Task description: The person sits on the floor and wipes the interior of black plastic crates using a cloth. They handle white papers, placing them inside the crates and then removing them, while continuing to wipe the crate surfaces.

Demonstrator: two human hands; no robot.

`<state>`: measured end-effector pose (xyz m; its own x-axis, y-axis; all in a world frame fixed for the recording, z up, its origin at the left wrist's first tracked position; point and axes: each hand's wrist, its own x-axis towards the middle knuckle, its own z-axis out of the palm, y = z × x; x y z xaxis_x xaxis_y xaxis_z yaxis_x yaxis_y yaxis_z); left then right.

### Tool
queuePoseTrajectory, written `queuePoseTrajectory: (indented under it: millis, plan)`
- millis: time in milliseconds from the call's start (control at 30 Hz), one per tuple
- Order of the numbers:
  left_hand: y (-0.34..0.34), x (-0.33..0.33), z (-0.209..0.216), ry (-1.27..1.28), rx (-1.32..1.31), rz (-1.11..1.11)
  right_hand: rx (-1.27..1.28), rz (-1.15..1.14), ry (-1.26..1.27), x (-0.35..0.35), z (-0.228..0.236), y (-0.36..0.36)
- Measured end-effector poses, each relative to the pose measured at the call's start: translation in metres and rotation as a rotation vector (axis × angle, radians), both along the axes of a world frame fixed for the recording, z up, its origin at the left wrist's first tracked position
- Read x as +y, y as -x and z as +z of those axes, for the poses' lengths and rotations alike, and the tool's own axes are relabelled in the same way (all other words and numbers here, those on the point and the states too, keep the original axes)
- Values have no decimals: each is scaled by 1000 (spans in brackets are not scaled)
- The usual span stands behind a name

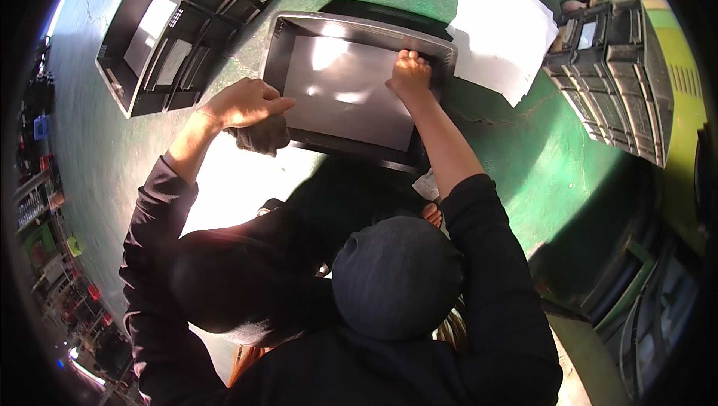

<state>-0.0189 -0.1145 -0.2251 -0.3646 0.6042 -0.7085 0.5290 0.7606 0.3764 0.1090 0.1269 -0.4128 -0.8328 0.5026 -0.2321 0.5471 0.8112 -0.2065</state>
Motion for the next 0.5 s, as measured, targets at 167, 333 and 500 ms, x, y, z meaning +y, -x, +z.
queuePoseTrajectory:
  millis: [167,333,500]
  plan:
    - [1,-2,4,-22,20,0,196,263,-129,-6,-7,-15]
    - [9,-12,-3,-24,-22,26,702,79,490,6,97,-46]
    - [6,-13,10,-25,22,80,903,-608,93,139,101,-92]
